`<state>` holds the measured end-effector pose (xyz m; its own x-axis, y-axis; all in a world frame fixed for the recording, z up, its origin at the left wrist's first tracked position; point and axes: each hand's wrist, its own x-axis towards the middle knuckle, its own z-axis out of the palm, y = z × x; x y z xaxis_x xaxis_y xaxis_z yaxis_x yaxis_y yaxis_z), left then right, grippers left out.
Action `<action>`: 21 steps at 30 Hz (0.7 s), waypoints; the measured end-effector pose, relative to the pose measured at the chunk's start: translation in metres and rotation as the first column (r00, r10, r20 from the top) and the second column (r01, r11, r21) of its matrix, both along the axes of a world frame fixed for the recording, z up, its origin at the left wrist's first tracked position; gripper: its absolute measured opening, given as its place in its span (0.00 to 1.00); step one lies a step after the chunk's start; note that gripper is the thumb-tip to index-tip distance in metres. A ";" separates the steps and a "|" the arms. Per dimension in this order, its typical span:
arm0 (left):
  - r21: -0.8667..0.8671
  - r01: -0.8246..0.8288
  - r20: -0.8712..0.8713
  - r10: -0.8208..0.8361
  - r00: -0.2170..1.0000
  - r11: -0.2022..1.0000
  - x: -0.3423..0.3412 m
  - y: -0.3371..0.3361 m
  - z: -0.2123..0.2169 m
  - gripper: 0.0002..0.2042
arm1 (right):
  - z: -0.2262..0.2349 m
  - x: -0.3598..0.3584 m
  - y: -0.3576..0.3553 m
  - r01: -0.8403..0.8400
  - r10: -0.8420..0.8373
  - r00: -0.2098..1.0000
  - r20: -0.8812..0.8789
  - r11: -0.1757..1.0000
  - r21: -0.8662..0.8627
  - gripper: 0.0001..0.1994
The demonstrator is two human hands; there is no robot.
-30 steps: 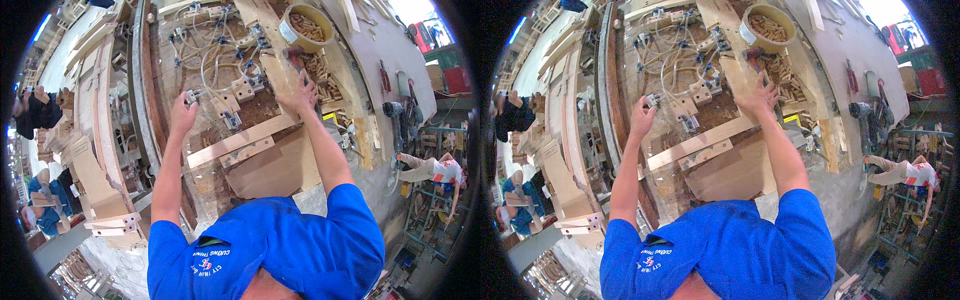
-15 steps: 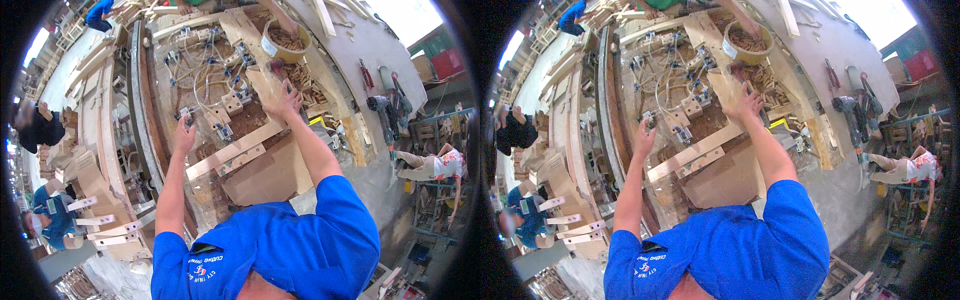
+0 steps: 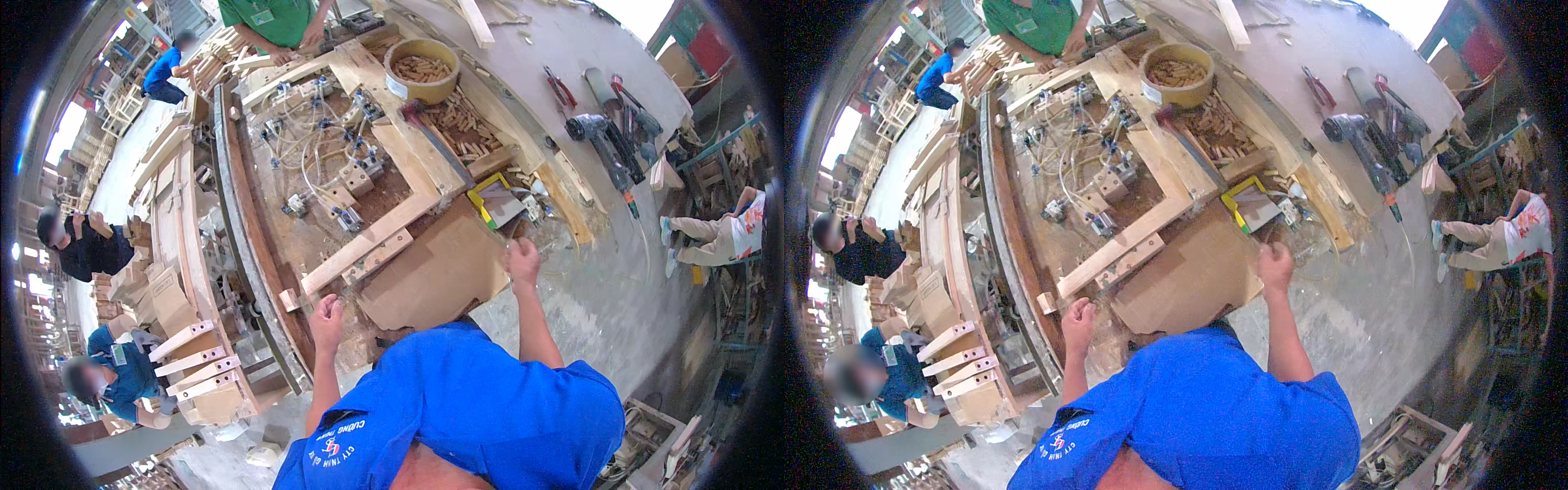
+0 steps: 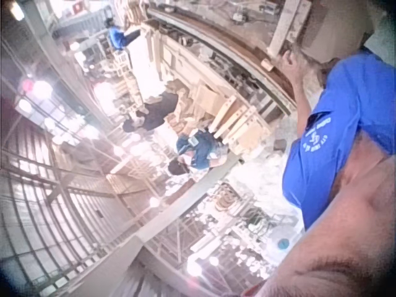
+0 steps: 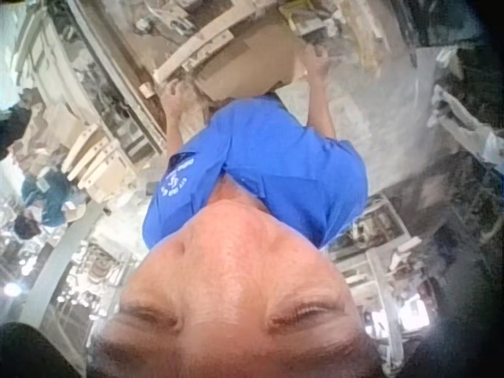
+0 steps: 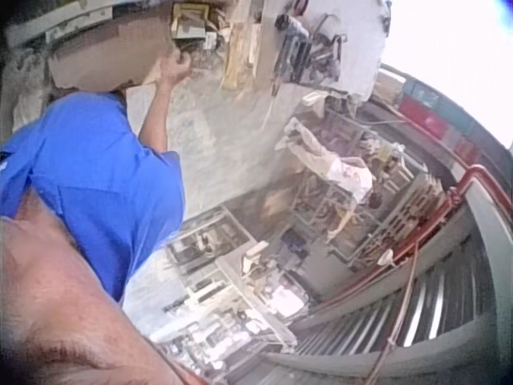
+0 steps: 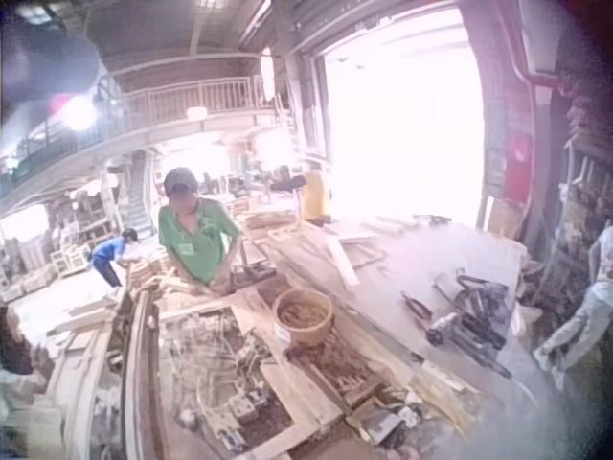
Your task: The person assembles wooden chair components on a workbench. They align pieces, insert dowels, tap joints with a hammer, and fasten parts using a nail gun. The process repeats for multiple chair sections.
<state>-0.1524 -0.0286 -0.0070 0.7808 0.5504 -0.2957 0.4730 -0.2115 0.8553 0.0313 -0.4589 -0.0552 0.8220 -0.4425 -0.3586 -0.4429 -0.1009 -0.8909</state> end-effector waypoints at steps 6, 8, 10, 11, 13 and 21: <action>-0.017 0.121 -0.052 -0.122 0.991 0.992 0.006 -0.063 0.006 0.19 | -0.041 0.034 -0.086 0.175 -0.139 0.982 0.130 0.928 -0.328 0.27; 0.032 0.163 -0.040 -0.162 0.986 0.986 0.016 -0.080 0.009 0.19 | -0.041 0.065 -0.091 0.106 -0.065 0.989 0.136 0.938 -0.329 0.26; 0.115 0.248 -0.045 -0.245 0.969 0.962 0.031 -0.097 0.017 0.20 | -0.047 0.078 -0.101 0.099 -0.073 0.993 0.095 0.947 -0.305 0.24; 0.122 0.237 -0.052 -0.232 0.971 0.964 0.034 -0.104 0.018 0.20 | -0.049 0.085 -0.100 0.091 -0.063 0.993 0.099 0.950 -0.300 0.23; 0.129 0.228 -0.057 -0.222 0.973 0.965 0.040 -0.120 0.020 0.19 | -0.051 0.083 -0.104 0.116 -0.061 0.984 0.166 0.932 -0.345 0.21; 0.073 0.216 -0.102 -0.208 0.973 0.974 0.025 -0.162 -0.006 0.20 | -0.015 0.071 -0.096 -0.033 0.068 0.997 0.033 0.784 -0.620 0.20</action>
